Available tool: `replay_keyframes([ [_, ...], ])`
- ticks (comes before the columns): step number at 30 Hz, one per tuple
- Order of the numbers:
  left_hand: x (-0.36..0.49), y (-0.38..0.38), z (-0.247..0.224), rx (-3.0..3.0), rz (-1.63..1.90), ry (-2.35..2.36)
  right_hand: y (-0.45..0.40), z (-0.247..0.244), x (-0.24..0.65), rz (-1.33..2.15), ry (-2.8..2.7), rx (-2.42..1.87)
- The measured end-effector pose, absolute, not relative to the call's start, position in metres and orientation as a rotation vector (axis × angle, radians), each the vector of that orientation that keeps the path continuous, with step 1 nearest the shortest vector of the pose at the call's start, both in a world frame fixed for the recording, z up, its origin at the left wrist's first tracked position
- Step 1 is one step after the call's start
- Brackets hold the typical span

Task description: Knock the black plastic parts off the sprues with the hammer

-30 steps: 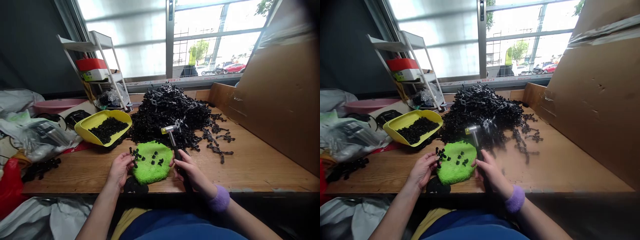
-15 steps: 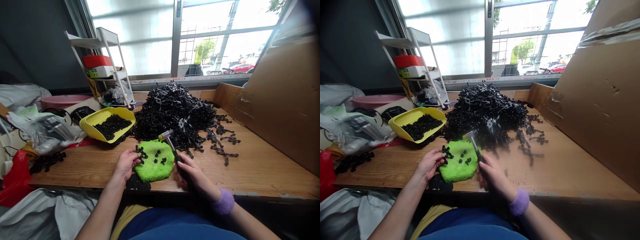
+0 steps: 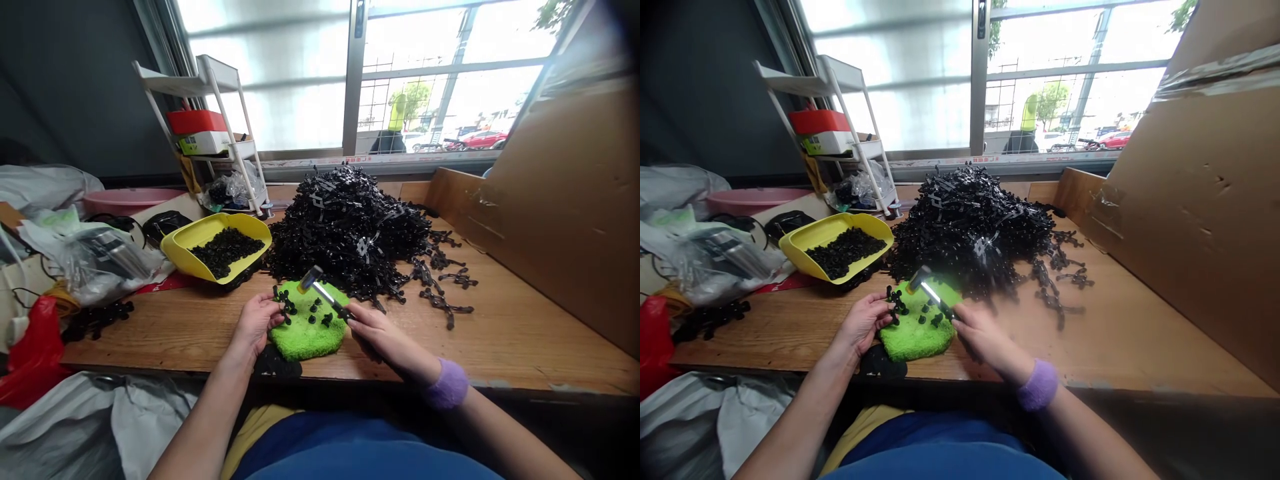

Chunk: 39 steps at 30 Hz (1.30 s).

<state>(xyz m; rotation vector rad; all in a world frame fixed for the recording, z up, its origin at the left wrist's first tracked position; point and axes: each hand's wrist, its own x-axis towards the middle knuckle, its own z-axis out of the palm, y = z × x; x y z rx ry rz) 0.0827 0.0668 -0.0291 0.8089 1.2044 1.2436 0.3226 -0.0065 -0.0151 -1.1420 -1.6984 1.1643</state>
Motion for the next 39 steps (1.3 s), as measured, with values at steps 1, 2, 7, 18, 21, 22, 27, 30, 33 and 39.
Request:
replay_keyframes([
  [1,0.083,0.067,-0.029,0.811,1.244,1.207,-0.007,-0.013,0.321,1.122,-1.767,-1.159],
  [2,0.083,0.067,-0.029,0.813,1.244,1.21,-0.007,-0.011,0.32,1.058,-1.833,-1.177],
  [7,0.084,0.068,-0.028,0.821,1.238,1.238,-0.001,-0.011,0.313,0.506,-2.055,-1.329],
  [18,0.083,0.071,-0.028,0.816,1.238,1.253,0.003,-0.002,0.316,0.291,-2.102,-1.374],
  [21,0.083,0.07,-0.027,0.818,1.219,1.231,0.005,-0.014,0.315,0.3,-2.194,-1.432],
  [22,0.082,0.069,-0.027,0.819,1.209,1.219,0.005,-0.019,0.315,0.315,-2.189,-1.432],
  [27,0.074,0.068,-0.023,0.797,1.133,1.079,-0.001,-0.027,0.325,0.407,-2.096,-1.418],
  [30,0.071,0.068,-0.022,0.763,1.14,1.075,-0.007,-0.022,0.335,0.497,-1.983,-1.39],
  [33,0.072,0.069,-0.021,0.767,1.12,1.087,-0.01,-0.021,0.343,0.588,-1.891,-1.342],
  [39,0.077,0.073,-0.02,0.757,1.106,1.167,-0.01,-0.023,0.345,0.685,-1.862,-1.326],
])
